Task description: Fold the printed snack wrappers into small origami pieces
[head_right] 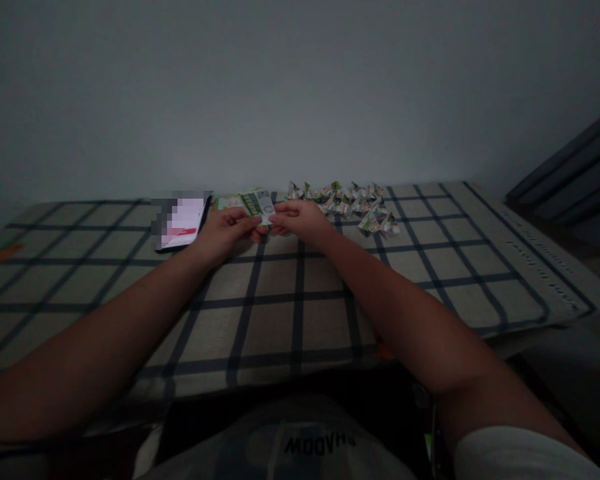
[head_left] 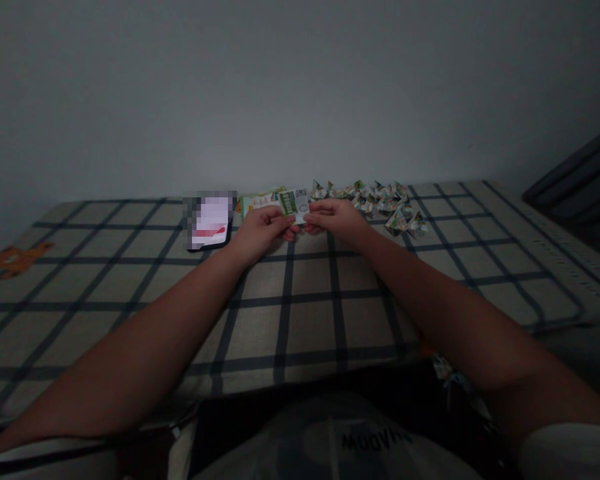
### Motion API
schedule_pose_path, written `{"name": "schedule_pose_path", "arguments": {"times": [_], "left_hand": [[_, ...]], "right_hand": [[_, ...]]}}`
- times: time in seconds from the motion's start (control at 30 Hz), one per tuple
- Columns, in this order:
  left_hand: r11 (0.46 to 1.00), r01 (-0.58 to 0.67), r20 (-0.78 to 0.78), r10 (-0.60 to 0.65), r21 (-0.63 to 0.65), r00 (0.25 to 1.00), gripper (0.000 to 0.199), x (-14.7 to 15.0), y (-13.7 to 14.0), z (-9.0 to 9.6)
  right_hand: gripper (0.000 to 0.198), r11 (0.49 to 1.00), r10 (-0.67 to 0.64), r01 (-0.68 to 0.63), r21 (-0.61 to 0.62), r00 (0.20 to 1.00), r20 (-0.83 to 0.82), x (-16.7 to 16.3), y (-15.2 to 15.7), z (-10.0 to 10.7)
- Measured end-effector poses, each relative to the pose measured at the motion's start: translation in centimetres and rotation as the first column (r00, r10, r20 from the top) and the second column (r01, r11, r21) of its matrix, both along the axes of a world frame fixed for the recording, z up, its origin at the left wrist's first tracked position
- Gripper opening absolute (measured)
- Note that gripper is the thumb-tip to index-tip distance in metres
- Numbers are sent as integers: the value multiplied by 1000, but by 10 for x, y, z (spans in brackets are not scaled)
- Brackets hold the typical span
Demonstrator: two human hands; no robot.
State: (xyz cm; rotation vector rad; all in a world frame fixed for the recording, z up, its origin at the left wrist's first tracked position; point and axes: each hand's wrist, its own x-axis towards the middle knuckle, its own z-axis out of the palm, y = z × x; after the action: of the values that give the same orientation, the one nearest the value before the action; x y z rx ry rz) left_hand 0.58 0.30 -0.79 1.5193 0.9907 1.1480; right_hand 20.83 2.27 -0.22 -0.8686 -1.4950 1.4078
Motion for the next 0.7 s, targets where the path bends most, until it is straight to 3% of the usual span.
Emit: {"name": "schedule_pose_path", "arguments": {"times": [0.33, 0.53, 0.7], "left_hand": [[999, -36, -16, 36, -6, 999, 34, 1, 0, -2], [990, -44, -111, 59, 134, 992, 33, -1, -3, 1], [996, -9, -110, 19, 93, 994, 30, -2, -3, 3]], "right_hand": [[13, 1000, 9, -8, -24, 999, 51, 1, -4, 5], [13, 994, 3, 0, -107, 999, 32, 0, -4, 4], [15, 998, -41, 41, -40, 999, -6, -1, 0, 1]]}}
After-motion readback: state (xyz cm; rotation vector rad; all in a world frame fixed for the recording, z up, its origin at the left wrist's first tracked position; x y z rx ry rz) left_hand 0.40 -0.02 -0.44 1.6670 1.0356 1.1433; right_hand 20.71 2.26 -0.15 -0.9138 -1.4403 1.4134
